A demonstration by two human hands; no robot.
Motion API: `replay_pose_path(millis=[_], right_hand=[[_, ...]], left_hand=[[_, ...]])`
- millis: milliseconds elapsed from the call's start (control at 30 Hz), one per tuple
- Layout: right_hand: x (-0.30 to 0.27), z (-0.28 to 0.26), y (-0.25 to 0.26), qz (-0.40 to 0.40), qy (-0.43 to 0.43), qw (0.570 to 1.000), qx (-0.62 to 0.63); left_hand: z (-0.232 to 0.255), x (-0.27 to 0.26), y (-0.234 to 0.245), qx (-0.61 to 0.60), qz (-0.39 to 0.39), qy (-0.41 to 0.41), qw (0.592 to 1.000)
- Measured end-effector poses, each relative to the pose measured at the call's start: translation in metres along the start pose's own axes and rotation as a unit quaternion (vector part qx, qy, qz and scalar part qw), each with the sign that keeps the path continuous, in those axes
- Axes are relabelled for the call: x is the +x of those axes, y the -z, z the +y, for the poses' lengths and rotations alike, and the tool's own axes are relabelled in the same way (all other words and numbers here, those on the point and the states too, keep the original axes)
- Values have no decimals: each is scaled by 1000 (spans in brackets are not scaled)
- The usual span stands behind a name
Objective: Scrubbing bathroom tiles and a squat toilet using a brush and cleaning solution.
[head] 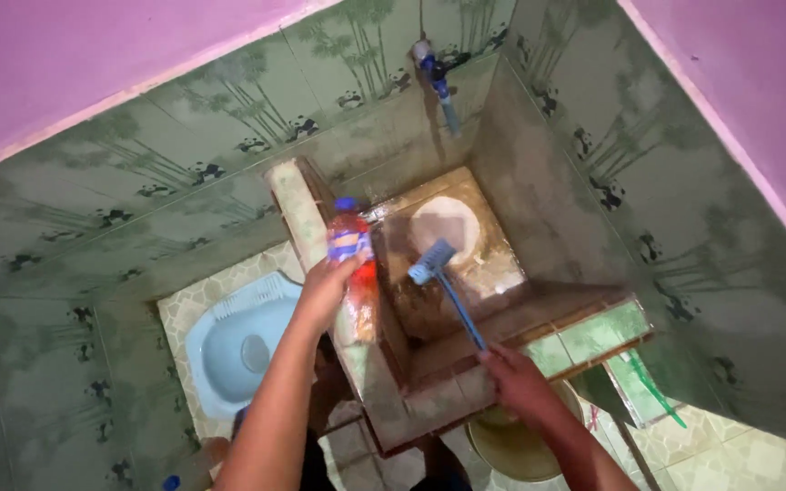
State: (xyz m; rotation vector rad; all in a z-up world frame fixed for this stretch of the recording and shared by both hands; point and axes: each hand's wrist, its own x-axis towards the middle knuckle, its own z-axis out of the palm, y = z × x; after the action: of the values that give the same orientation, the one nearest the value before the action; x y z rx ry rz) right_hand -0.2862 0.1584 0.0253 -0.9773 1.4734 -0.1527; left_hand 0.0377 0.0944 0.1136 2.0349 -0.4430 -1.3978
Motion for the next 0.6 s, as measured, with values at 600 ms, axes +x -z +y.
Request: replay_pose_path(millis=[600], right_hand=[[27, -192, -20, 84, 128, 967, -205]], left_hand=[[-101, 140, 55, -84, 307, -313, 895]])
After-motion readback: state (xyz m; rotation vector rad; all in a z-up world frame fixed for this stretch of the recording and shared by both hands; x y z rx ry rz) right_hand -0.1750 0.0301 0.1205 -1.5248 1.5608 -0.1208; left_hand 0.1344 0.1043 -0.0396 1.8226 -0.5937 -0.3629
